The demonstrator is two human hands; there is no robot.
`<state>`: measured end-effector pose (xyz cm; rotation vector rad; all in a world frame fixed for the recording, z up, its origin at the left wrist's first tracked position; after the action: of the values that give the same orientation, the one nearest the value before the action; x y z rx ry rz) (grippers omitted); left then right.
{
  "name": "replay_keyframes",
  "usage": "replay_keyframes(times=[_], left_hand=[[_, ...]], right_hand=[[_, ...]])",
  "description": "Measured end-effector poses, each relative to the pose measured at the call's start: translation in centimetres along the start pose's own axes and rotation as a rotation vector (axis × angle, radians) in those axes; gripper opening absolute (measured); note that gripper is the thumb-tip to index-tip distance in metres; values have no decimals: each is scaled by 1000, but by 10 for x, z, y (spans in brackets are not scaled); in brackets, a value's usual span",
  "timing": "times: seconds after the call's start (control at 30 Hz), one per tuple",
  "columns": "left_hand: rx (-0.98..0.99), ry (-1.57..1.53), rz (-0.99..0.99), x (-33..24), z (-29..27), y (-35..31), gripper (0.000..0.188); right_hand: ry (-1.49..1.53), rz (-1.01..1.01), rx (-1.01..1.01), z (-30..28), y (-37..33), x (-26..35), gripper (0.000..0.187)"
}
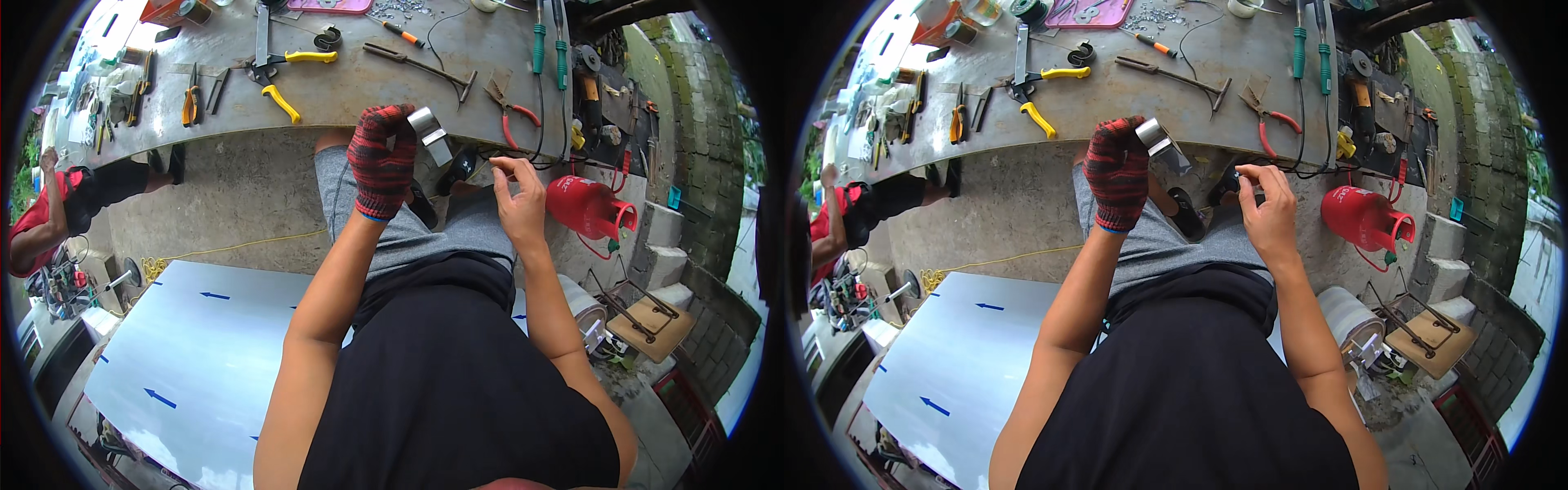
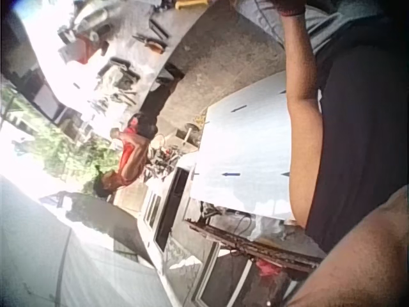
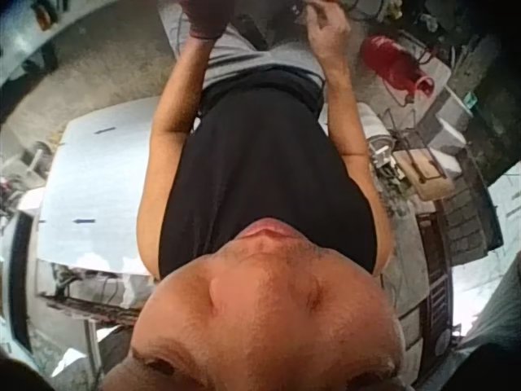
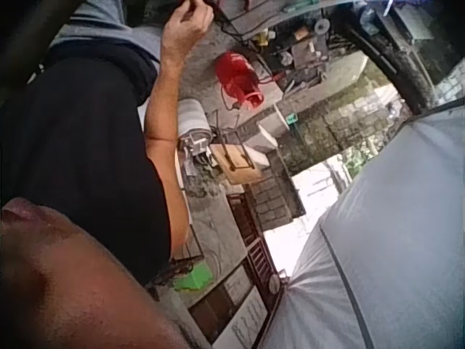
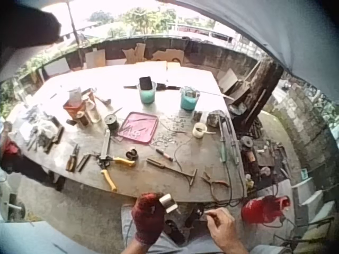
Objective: The person assembles small metal components on a workbench, using a metal rod to tap and adjust the fit of a cylindrical piece. They repeatedly pick up, align, and tap the parts, occasionally using pliers to hold the assembly steady. The process involves iterative adjustments and checking the alignment of the metal pieces.
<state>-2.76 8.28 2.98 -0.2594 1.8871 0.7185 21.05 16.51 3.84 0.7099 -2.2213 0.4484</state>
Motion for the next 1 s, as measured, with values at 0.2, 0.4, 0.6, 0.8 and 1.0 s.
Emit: replay_keyframes(times=[0.2,0.4,0.6,0.8,1.0], left_hand=[[-26,-17,32,-10,-5,-13,20],[41,-47,-94,-14,-5,-19,16],[273,-15,-448,6,8,-27,21],[230,123,-300,-11,-2,-23,17],[249,245,-193,-36,-5,-22,18]], right_hand=[[3,-17,-34,-1,-24,8,13],[-21,-15,-41,0,-38,17,14],[-15,-17,-59,1,-42,27,17],[233,94,-12,13,-46,11,21],[406,124,34,21,-21,23,29]])
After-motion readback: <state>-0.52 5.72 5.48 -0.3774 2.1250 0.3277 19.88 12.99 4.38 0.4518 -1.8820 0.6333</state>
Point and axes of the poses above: each hand's wrist, its own y-axis towards the middle knuckle, its own z-axis out of the palm, x = y × z, the point moved 9 cm from there along y, towards the middle knuckle, and after that the axes turned 14 degrees about x, right-handed, at the moved point
